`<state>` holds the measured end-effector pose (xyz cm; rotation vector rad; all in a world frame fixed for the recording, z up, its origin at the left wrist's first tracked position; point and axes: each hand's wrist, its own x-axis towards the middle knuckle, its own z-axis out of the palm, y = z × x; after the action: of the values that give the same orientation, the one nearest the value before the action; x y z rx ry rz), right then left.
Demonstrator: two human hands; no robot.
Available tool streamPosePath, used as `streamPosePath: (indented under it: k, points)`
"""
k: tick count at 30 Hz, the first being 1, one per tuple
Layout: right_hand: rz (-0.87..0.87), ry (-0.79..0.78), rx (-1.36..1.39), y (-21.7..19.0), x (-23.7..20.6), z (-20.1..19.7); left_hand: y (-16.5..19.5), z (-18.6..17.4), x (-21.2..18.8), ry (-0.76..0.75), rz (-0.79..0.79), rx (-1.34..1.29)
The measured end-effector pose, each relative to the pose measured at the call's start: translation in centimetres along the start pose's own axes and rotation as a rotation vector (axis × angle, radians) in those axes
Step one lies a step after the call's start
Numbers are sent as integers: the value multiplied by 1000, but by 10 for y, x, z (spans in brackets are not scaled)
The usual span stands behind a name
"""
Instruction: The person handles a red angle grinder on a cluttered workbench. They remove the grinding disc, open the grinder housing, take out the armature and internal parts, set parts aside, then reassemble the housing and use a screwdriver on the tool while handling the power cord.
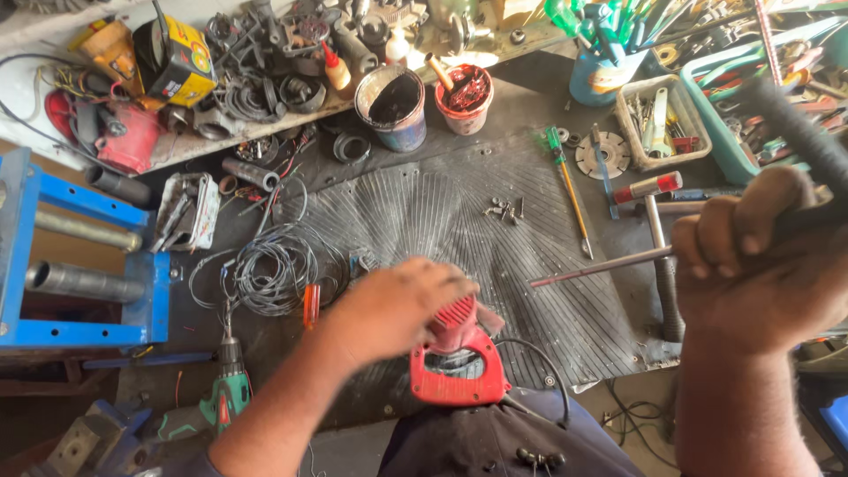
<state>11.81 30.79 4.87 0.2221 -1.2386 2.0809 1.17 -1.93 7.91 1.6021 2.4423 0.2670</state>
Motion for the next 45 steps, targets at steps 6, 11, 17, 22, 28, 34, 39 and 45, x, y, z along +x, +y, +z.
streamPosePath:
  k: [6,11,17,22,28,34,39,45]
  points:
    - [-7,29,36,-1,-12,22,22,0,-6,116,-23,108]
    - [43,35,139,9,-20,27,27,-2,-7,174,-2,238]
    - [120,-153,244,31,-34,50,27,7,-16,196,-22,248]
    - [102,-274,102,63,-35,77,15,10,-18,268,-31,187]
    - [35,-389,46,84,-39,87,11,19,-8,309,-37,-113]
    - [-17,-493,-68,94,-37,100,21,36,20,451,-88,-252]
    - [-87,-682,-394,75,-15,112,23,44,29,602,-147,-265]
    - [-5,-1039,-225,33,61,122,22,48,27,572,-249,-245]
